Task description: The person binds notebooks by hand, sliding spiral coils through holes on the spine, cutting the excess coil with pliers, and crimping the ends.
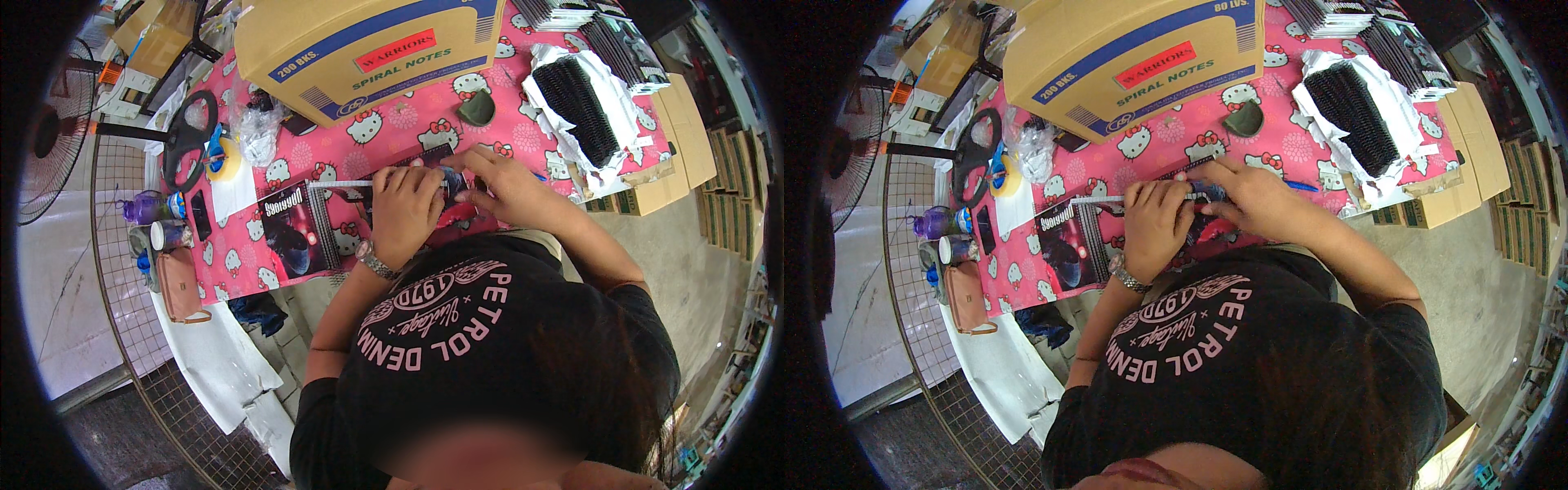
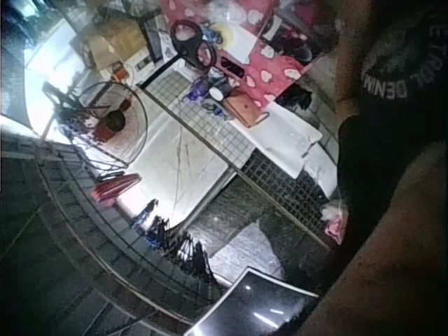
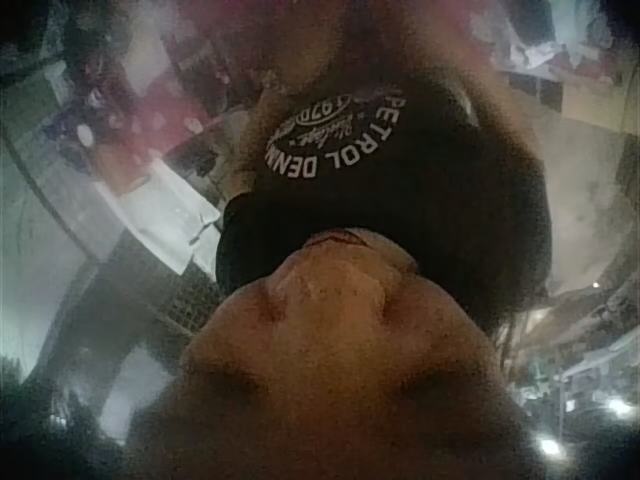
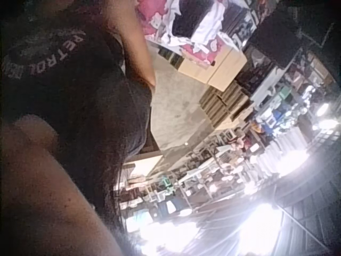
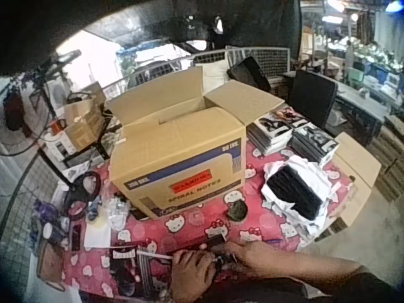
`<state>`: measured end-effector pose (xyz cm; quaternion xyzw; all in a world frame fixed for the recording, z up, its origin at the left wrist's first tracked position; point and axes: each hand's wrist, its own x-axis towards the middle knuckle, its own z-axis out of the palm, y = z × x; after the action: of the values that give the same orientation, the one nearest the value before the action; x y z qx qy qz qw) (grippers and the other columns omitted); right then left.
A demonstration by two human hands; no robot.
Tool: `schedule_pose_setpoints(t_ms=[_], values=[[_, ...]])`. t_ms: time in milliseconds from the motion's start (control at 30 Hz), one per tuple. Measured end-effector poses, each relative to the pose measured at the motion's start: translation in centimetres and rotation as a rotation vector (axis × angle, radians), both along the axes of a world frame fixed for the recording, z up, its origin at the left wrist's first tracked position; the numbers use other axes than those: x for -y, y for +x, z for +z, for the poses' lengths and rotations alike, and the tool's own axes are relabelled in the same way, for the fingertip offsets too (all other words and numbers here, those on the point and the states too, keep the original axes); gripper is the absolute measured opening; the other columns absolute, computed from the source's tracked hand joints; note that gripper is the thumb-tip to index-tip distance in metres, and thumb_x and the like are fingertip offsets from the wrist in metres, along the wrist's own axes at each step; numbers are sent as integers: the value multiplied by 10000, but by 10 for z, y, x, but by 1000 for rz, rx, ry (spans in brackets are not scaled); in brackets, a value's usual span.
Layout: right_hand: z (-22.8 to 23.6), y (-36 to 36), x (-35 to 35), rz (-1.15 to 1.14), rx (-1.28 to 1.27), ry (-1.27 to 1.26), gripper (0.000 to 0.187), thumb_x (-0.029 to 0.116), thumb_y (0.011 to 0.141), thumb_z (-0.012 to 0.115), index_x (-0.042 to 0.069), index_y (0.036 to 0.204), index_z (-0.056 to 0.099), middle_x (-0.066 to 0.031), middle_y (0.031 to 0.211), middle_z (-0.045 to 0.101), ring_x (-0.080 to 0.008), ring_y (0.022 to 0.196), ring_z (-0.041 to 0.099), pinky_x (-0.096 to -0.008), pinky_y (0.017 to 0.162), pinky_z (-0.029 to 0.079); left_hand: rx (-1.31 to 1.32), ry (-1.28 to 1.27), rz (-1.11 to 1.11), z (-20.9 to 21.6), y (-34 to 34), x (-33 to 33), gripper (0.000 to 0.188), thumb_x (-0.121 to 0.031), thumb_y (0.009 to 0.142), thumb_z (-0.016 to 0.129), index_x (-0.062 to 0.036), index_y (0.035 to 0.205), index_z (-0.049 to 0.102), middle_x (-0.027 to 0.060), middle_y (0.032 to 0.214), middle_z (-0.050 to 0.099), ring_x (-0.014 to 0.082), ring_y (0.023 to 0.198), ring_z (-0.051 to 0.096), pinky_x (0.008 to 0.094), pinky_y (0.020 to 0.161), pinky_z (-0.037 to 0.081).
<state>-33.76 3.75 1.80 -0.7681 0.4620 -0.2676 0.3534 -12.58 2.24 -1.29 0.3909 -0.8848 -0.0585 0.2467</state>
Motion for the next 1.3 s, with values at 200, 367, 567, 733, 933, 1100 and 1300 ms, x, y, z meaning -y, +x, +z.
schedule_pose_setpoints(t_ms=[200,367,567,733,933,1100,1300], values=[[-70,-25,74,-179,242,310,336,293,923,642,55,1154,583,-206,1178,608,-344,1042,625,-422,878,511,-15,12,-38,-3,7,-1,228,-224,843,683,-87,1009,608,74,948,673,259,951,609,416,928,383],[-182,-70,131,-221,-414,-344,537,379,791,744,51,1193,611,-190,1236,588,-343,1216,521,-473,976,445,-20,51,-26,-10,16,0,213,-290,872,661,-109,982,638,41,999,673,261,1126,568,535,1059,247],[-47,-21,85,452,648,503,496,226,782,732,44,1231,629,-156,1230,592,-271,1152,554,-377,987,426,49,22,254,-14,27,-11,279,-388,870,668,-139,995,658,40,1169,585,300,1332,383,688,1065,76],[-34,-15,88,578,272,255,519,232,799,729,-13,1241,606,-136,1246,586,-249,1162,540,-363,1000,412,-10,92,206,-19,30,-9,316,-415,848,689,-137,995,660,49,1079,564,298,1245,428,691,1065,78],[-25,-13,85,627,471,492,555,260,778,722,-21,1240,598,-128,1223,586,-240,1166,532,-347,1026,384,-28,84,201,-12,29,-10,303,-392,821,711,-152,999,659,34,1058,566,300,1195,466,735,1030,109],[-24,-5,84,514,-83,165,583,307,755,735,-9,1227,607,-138,1212,597,-265,1157,542,-359,1007,399,-17,68,205,-15,30,-10,364,-437,828,690,-138,1032,643,36,1064,564,293,1176,474,740,1029,111],[-17,-6,82,598,370,559,619,330,723,761,19,1238,615,-126,1253,549,-281,1222,495,-387,1044,362,8,103,214,-8,29,-10,444,-450,838,687,-86,1070,581,89,1108,560,321,1197,462,696,1071,89]])
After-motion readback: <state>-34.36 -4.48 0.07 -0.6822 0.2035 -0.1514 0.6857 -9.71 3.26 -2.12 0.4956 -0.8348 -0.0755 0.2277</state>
